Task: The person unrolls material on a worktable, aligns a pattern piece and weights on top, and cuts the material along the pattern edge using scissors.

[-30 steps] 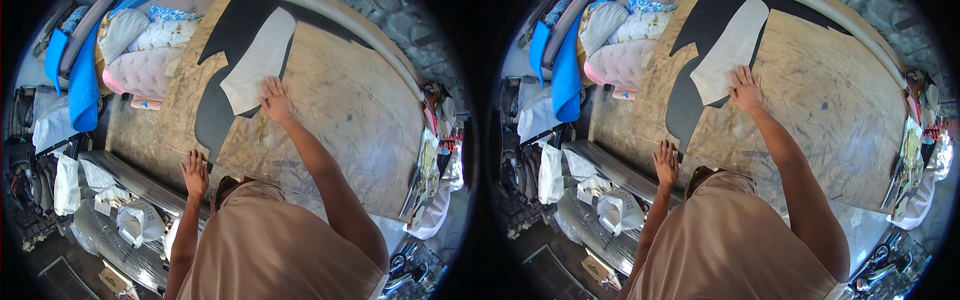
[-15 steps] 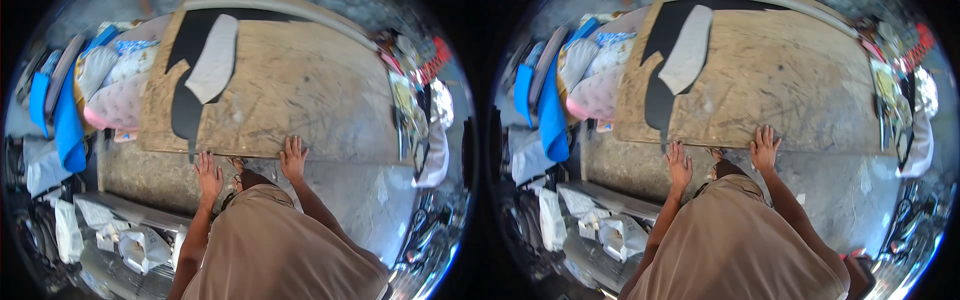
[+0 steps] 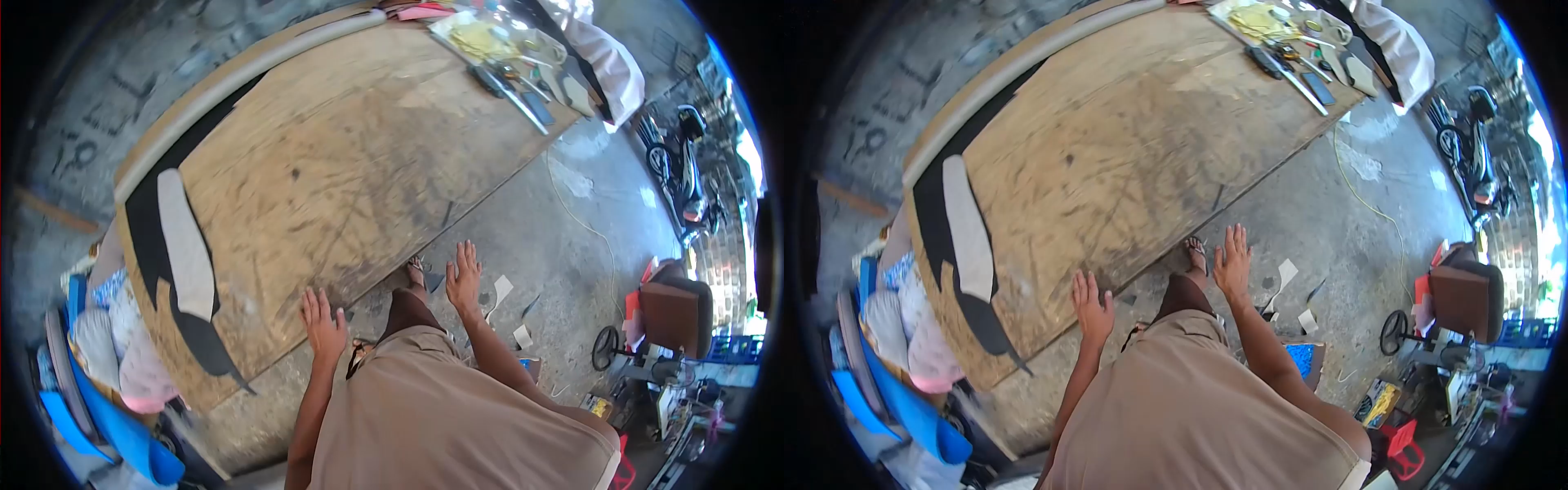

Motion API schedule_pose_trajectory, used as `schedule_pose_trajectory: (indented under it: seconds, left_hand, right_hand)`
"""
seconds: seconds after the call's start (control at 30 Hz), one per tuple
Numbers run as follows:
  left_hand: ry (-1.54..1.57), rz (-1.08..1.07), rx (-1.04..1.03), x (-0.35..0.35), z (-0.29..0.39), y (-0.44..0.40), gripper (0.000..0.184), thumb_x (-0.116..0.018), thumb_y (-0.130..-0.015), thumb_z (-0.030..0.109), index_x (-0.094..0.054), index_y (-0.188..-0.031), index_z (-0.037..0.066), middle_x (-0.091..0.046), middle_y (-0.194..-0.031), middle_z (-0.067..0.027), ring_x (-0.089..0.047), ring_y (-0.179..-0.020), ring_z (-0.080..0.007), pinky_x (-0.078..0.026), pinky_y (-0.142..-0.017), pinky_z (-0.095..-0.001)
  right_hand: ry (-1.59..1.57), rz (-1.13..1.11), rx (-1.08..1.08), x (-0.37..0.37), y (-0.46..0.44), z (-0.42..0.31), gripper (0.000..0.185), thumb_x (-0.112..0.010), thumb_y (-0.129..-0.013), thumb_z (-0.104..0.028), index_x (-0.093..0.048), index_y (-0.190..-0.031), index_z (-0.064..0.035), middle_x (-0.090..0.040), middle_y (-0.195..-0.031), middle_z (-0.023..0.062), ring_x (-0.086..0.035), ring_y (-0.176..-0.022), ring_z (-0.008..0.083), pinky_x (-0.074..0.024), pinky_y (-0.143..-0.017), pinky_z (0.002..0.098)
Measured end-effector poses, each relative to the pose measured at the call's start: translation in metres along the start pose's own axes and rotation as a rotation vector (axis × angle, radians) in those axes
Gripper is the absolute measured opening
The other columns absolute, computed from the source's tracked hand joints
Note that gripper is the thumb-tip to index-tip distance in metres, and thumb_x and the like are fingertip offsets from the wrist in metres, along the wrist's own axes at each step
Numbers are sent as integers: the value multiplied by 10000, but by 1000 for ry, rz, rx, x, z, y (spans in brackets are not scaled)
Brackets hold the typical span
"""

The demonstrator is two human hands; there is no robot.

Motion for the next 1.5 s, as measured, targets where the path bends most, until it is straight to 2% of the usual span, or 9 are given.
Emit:
schedule_pose_trajectory:
  seconds: [0.33,0.5,0.6,0.73,0.93,1.1,1.23,1.3,1.5]
  left_hand:
    - [-256,-208,497,-71,52,-122,866,-472,-1010,601,-173,-1643,92,48,-1653,-378,40,-1515,-598,-109,-1160,-743]
    - [-94,-219,540,-64,45,-123,760,-518,-990,599,-382,-1588,151,-119,-1659,-343,-91,-1527,-563,-192,-1183,-682]
    - [-61,-195,591,-46,45,-132,688,-539,-990,561,-420,-1572,214,-197,-1662,-296,-149,-1531,-528,-208,-1175,-693]
    - [79,-90,632,-31,35,-123,666,-561,-992,511,-427,-1567,204,-243,-1667,-244,-205,-1547,-444,-218,-1168,-704]
    - [-64,263,873,25,-41,-68,662,-562,-1009,403,-377,-1583,129,-251,-1686,-166,-259,-1545,-372,-223,-1170,-706]
    - [-241,378,878,104,-163,-51,629,-535,-1013,207,-325,-1603,150,-203,-1707,-135,-245,-1548,-382,-229,-1171,-709]
    - [-266,332,891,165,-279,-58,579,-493,-1015,132,-362,-1579,160,-246,-1696,-101,-222,-1563,-339,-219,-1187,-696]
    - [-333,239,731,185,-321,-75,588,-504,-1011,155,-358,-1580,149,-255,-1694,-98,-214,-1569,-317,-195,-1202,-682]
    - [-221,128,151,187,-346,-145,649,-503,-1016,325,-318,-1602,115,-236,-1702,-110,-174,-1585,-287,-102,-1245,-623]
  right_hand:
    - [-95,196,-86,56,-301,107,451,-654,-951,-177,-605,-1387,-68,-661,-1279,190,-610,-1197,369,-401,-1096,526]
    - [77,510,257,55,-531,135,395,-729,-893,-187,-674,-1266,-69,-674,-1203,202,-607,-1169,386,-449,-1043,484]
    - [265,198,230,-3,-672,185,470,-764,-866,-260,-695,-1276,-41,-670,-1176,287,-624,-1114,451,-493,-978,532]
    - [406,203,282,13,-705,152,462,-857,-751,-386,-710,-1007,-30,-701,-921,212,-671,-962,443,-527,-862,536]
    - [410,47,515,4,-730,151,475,-778,-812,-320,-600,-1120,-5,-723,-939,256,-694,-896,480,-553,-780,554]
    - [262,27,410,-17,-676,93,429,-714,-862,-237,-587,-1220,-37,-731,-952,273,-710,-871,453,-547,-778,542]
    - [98,-79,643,-62,-477,-77,345,-733,-844,-81,-650,-1179,-88,-692,-904,225,-669,-841,413,-528,-780,506]
    - [42,-173,716,-106,-373,-134,384,-731,-846,-66,-626,-1215,-59,-671,-1108,190,-636,-1014,390,-501,-873,474]
    - [-33,-384,588,-182,-143,-310,470,-729,-790,-58,-633,-1248,-101,-620,-1146,207,-551,-1084,420,-438,-957,519]
Point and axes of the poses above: each hand's wrist, its own y-axis away from the middle knuckle, its own x-axis out of the back of the hand, z = x × y, the point moved 8 cm from there along -y, towards the middle knuckle
